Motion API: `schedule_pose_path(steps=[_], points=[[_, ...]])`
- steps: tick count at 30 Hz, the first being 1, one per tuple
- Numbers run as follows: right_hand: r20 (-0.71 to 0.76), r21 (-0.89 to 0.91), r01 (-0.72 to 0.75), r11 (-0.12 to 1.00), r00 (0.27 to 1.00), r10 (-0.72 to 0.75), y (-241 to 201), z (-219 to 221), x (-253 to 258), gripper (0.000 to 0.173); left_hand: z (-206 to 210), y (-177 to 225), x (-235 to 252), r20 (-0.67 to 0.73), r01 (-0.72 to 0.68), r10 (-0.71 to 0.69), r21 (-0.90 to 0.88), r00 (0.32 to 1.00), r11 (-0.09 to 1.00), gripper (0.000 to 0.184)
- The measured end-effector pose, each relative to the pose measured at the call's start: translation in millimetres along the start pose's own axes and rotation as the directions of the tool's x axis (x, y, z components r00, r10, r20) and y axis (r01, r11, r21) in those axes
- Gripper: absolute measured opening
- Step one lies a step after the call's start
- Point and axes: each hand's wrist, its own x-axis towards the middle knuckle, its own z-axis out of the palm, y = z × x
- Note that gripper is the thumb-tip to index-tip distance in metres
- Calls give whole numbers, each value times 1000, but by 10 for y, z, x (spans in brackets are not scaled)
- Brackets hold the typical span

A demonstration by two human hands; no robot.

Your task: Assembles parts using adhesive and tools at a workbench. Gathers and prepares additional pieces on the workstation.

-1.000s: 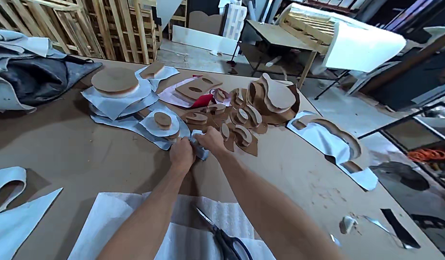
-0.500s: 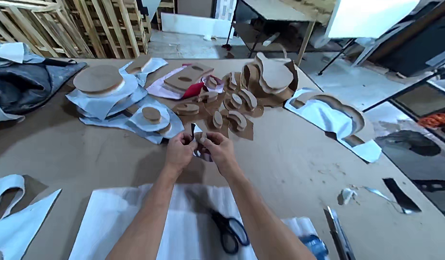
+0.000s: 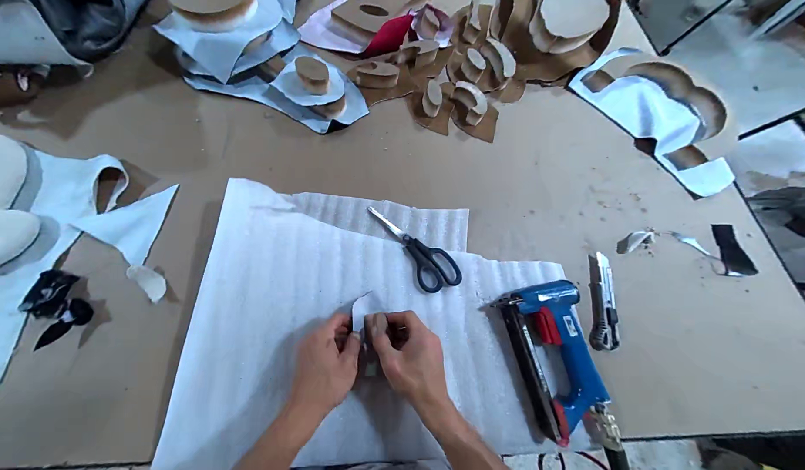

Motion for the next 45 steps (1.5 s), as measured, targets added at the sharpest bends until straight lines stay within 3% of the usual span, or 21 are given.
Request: schedule_pose_path(steps=[1, 3, 4, 6, 10, 17, 23, 28, 35, 42, 45], points=[[-23, -55, 43, 998, 999, -44, 0, 44, 0, 32, -28, -48, -39, -145, -133, 166, 213, 975, 968, 33], [-87, -149, 190, 970, 975, -204, 25, 101, -65, 34, -50, -177, -72, -293, -318, 457, 416, 840, 852, 34], [-133, -195, 283, 939, 941, -312, 67, 136, -92, 32, -42, -239, -71, -285, -391, 544, 450, 789, 803, 32], [-200, -273, 436, 858, 846, -494, 153, 203, -101, 22, 23, -361, -36, -182, -462, 611, 501, 770, 732, 31], [-153, -346, 523, 779, 788, -596, 190, 203, -121, 26, 116, -492, 44, -41, -442, 563, 575, 825, 689, 54], [-211, -311, 561, 768, 747, -631, 261, 189, -164, 16, 74, -538, 65, 5, -470, 570, 572, 822, 672, 62], [-222, -391, 497, 775, 766, -603, 247, 245, -207, 20, 80, -542, 62, -1, -467, 577, 586, 816, 662, 61], [-220, -390, 527, 756, 743, -632, 280, 271, -164, 20, 85, -587, 80, -33, -514, 635, 555, 772, 654, 54], [-156, -385, 563, 731, 741, -653, 297, 253, -142, 20, 110, -584, 70, -7, -489, 612, 595, 791, 638, 51], [-191, -450, 497, 742, 758, -623, 233, 315, -168, 24, 115, -554, 44, 6, -483, 605, 609, 796, 629, 54], [-158, -445, 508, 737, 766, -623, 277, 321, -185, 18, 80, -550, 69, -22, -487, 594, 549, 804, 679, 51]])
